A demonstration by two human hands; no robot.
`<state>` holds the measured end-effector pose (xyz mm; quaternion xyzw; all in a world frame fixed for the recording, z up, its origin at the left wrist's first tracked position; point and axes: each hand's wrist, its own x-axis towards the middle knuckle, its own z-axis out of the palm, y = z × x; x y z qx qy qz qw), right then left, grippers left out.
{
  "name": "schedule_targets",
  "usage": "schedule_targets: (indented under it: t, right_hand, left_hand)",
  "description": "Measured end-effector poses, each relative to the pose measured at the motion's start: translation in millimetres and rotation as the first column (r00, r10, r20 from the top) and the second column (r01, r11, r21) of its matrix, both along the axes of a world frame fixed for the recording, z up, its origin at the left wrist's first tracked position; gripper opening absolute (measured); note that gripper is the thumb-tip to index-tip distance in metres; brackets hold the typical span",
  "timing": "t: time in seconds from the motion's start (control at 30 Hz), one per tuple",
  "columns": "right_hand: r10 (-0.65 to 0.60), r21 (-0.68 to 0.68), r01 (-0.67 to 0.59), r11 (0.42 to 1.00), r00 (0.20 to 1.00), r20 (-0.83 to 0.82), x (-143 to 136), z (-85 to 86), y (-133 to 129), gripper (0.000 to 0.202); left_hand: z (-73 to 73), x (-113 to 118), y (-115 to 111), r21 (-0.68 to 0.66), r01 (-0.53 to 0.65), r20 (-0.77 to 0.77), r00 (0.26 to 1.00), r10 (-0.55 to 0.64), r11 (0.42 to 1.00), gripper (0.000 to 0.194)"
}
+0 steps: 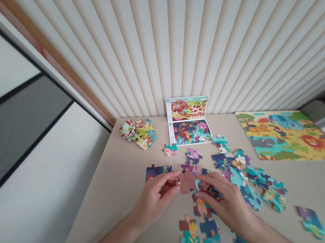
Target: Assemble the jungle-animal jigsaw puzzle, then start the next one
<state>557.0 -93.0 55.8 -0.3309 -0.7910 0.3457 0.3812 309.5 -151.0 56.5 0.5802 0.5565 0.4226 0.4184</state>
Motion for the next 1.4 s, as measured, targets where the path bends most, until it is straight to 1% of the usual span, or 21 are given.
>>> schedule_targets:
  t: [0.17,0.33,0.57,0.67,0.77,0.83,0.9,1.0,1.1,1.17,1.23,1.27,1.33,1.4]
  right_hand:
    - [0.008,-0.018,-0.008,1.000,0.999,0.035,2.7,-3.1,-1.4,0.030]
    - [0.049,-0.002,-0.049,0.999,0.999,0.020,4.1,-4.7,-1.4,0.026]
    - [0.083,0.071,-0.086,0.994,0.996,0.044,2.7,2.2,-2.1,0.013]
    - [0.095,0.103,-0.101,0.989,0.993,0.066,2.2,0.3,-4.1,0.013]
    - [0.119,0.129,-0.132,0.983,0.988,0.097,1.9,-5.2,-6.7,0.012]
    - [0.131,0.155,-0.148,0.977,0.985,0.115,1.6,-8.6,-8.2,0.012]
    - [0.138,0.192,-0.163,0.968,0.981,0.137,1.1,-10.2,-9.5,0.012]
    - [0.148,0.242,-0.187,0.952,0.974,0.171,0.1,-7.6,-11.9,0.011]
    - [0.155,0.288,-0.210,0.934,0.967,0.202,-1.8,-0.1,-18.3,0.009]
    - [0.147,0.354,-0.224,0.908,0.962,0.231,-3.8,5.2,-26.5,0.009]
    - [0.157,0.420,-0.260,0.870,0.952,0.264,-6.4,8.1,-37.7,0.009]
    - [0.175,0.444,-0.291,0.848,0.943,0.284,-7.9,8.3,-44.0,0.010]
    - [0.220,0.467,-0.359,0.808,0.919,0.327,-11.6,6.1,-56.5,0.012]
    - [0.265,0.455,-0.415,0.788,0.896,0.357,-16.2,2.4,-67.4,0.014]
  left_hand:
    - [-2.2,-0.2,-0.2,0.003,0.000,0.051,0.999,0.000,1.000,0.040]
    - [0.3,-3.3,-1.2,-0.038,0.026,0.124,0.992,-0.021,0.999,0.042]
    - [2.2,-6.8,0.1,-0.166,0.028,0.184,0.983,0.003,0.986,0.044]
    - [5.0,-6.0,0.7,-0.193,0.013,0.214,0.976,0.029,0.981,0.047]
    - [9.0,-6.9,-0.5,-0.228,0.011,0.214,0.976,0.039,0.974,0.052]
    - [10.4,-8.3,-1.8,-0.220,0.036,0.221,0.975,0.013,0.975,0.053]
    - [10.9,-9.3,-2.8,-0.184,0.084,0.245,0.969,-0.038,0.979,0.055]
    - [13.5,-8.5,-5.5,-0.150,0.122,0.276,0.958,-0.077,0.981,0.054]
    - [17.8,-6.4,-16.9,-0.143,0.144,0.317,0.944,-0.092,0.979,0.052]
    - [18.3,-5.6,-32.1,-0.136,0.168,0.358,0.927,-0.109,0.976,0.049]
    - [15.1,-4.7,-51.4,-0.131,0.174,0.393,0.913,-0.110,0.976,0.046]
    - [12.4,-4.0,-61.1,-0.144,0.171,0.410,0.907,-0.098,0.975,0.044]
    - [5.8,-1.7,-77.7,-0.216,0.162,0.452,0.891,-0.049,0.963,0.041]
    - [-0.7,0.6,-88.1,-0.303,0.140,0.482,0.876,0.025,0.943,0.041]
